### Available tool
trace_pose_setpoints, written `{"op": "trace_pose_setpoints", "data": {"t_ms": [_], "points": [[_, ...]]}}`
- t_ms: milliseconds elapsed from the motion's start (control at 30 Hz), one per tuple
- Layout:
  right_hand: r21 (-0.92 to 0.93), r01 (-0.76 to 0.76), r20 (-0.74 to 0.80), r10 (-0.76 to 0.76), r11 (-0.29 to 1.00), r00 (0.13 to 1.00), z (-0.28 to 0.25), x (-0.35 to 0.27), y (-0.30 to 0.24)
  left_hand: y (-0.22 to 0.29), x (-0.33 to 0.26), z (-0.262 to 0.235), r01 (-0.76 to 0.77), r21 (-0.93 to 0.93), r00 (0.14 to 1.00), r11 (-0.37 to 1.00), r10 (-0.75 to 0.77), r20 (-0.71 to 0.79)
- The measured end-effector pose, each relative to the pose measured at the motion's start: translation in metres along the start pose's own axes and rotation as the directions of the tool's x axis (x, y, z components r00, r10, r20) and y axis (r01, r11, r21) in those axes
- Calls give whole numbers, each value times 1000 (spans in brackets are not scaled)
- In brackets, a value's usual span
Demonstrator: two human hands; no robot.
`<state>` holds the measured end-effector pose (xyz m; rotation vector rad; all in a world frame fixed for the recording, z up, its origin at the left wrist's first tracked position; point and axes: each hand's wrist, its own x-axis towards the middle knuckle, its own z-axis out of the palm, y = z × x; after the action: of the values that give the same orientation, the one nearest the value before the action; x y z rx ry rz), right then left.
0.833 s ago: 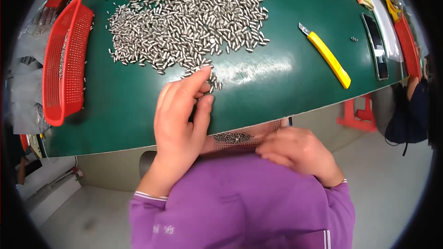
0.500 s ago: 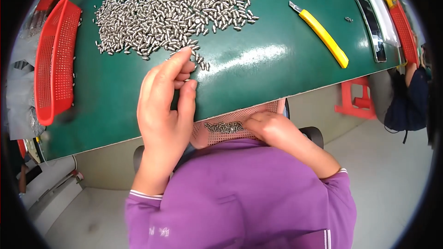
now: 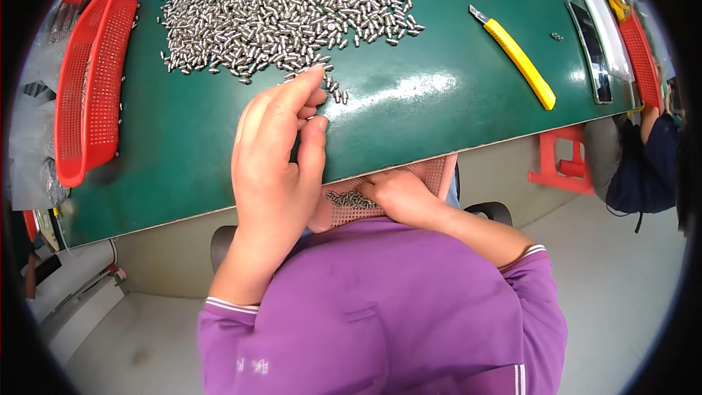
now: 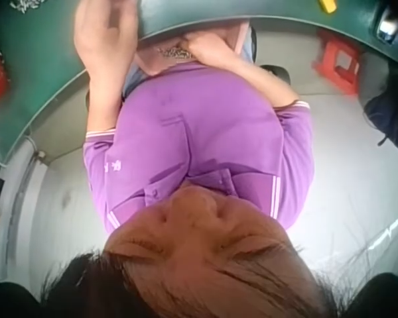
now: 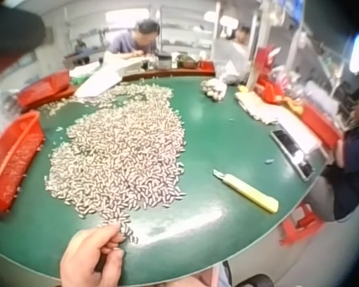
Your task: Sorting and inspecting small metal components on a workbench in a manufacturing setting.
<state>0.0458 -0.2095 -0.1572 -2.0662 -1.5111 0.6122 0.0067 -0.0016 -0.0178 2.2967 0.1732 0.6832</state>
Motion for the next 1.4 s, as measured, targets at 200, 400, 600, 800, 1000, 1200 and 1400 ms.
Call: {"op": "trace_pose_setpoints", "data": {"t_ms": [200, 400, 600, 800, 1000, 1200, 1400], "points": [[168, -76, -21, 81, 983, 997, -18, -1, -8, 2, 2, 2, 21, -49, 1000, 999, -22, -16], [960, -249, 271, 205, -125, 941, -75, -16, -25, 3, -1, -1, 56, -38, 998, 998, -56, 5], [910, -195, 263, 147, -367, 953, -84, -20, -28, 3, 0, -2, 33, -26, 999, 999, -33, -4], [934, -352, 330, 219, 70, 918, -107, -14, -36, 5, 0, -3, 53, -42, 999, 998, -53, 12], [498, -82, -58, 127, 863, 990, -165, -6, -72, 13, -9, -11, 121, -2, 991, 993, -121, 53], [50, 112, -554, -66, 992, 830, -167, 62, -60, 12, 0, -6, 106, 0, 991, 994, -106, 82], [-78, 176, -471, -192, 981, 861, -167, 80, -58, 10, 8, -3, 77, -21, 995, 997, -75, 63]]}}
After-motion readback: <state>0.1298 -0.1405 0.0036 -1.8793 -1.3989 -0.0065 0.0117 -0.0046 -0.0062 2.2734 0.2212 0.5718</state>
